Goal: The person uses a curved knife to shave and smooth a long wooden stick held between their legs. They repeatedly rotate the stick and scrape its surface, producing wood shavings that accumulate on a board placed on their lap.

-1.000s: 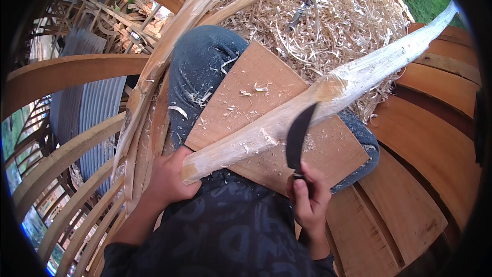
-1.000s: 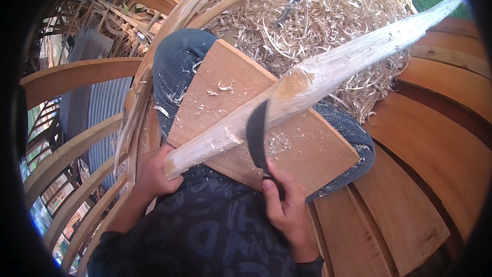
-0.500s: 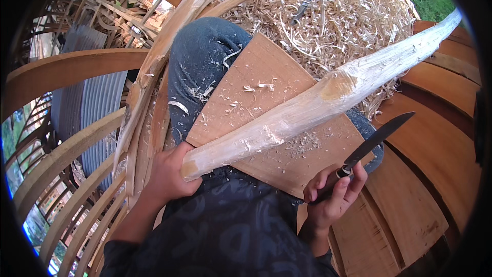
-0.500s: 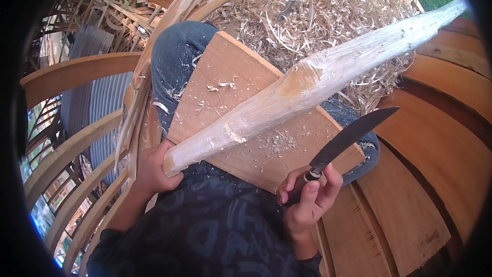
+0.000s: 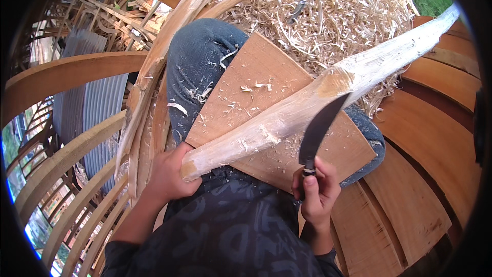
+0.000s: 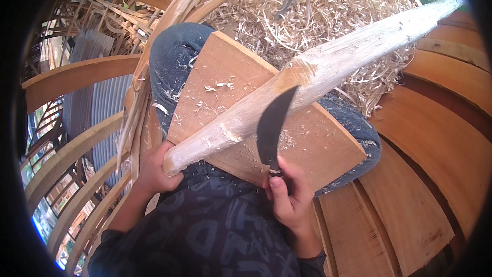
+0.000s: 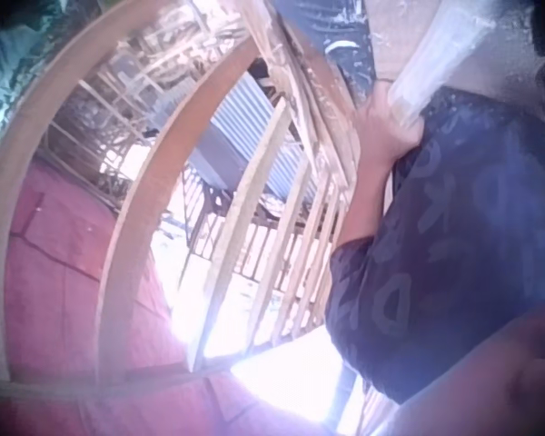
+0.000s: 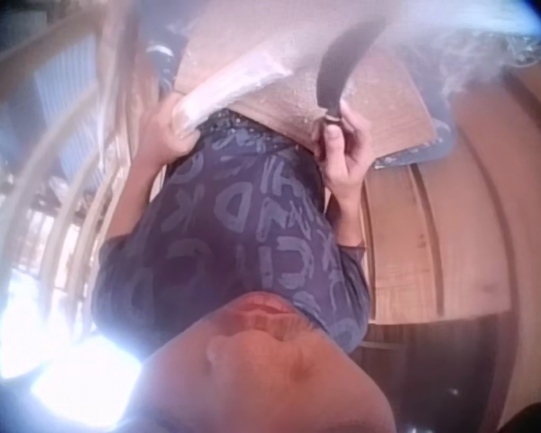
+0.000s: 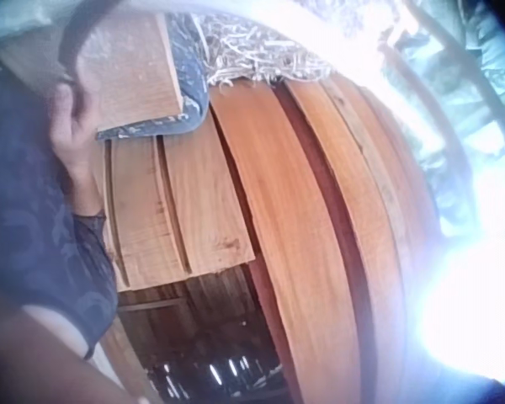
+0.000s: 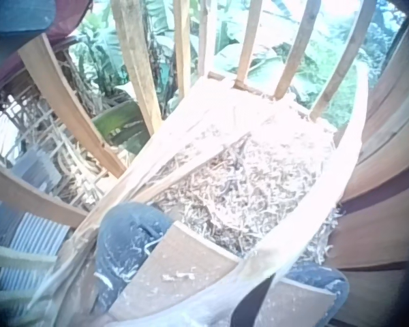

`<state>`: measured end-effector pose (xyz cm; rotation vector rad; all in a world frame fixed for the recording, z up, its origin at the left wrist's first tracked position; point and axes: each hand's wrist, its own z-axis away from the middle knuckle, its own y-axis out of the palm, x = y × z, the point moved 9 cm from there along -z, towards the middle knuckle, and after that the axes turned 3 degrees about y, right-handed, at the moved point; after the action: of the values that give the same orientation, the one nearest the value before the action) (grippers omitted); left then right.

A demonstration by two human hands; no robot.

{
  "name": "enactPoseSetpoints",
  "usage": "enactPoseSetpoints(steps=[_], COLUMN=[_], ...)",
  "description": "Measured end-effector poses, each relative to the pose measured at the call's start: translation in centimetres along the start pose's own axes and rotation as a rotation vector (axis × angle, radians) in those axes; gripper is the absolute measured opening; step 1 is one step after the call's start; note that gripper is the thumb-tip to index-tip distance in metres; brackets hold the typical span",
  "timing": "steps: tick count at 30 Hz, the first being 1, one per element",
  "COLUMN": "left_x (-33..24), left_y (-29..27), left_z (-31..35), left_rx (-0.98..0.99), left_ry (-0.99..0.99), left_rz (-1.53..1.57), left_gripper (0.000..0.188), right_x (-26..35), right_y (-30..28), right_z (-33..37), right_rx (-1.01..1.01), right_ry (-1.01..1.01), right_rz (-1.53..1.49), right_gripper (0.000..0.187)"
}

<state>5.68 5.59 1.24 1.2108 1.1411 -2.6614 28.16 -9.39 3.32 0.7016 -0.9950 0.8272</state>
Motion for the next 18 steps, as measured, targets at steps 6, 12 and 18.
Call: enactPoseSetpoints(steps=[6,12,18], left_x=[0.2,-0.4,-0.8], left_y=[0.1,0.4,0.2], left_z=[-0.2,-0.5,-0.6], left_rx=[0.007,0.015,0.021], left_ry=[0.001,-0.038,-0.024], left_rz=[0.006,0.051,0.027], left_gripper=[0.041,0.040,0.039], right_x=[-1.1,-1.6,-1.5], right_y=[2.7,1.3,1.3], right_z=[0.0,-0.1,-0.2], right_rx=[0.120,-0.028,0.052], right_ry=[0.029,0.090,0.169], right_rz=[0.215,-0.089,-0.103], right_gripper=[0.035,0.030,0.028])
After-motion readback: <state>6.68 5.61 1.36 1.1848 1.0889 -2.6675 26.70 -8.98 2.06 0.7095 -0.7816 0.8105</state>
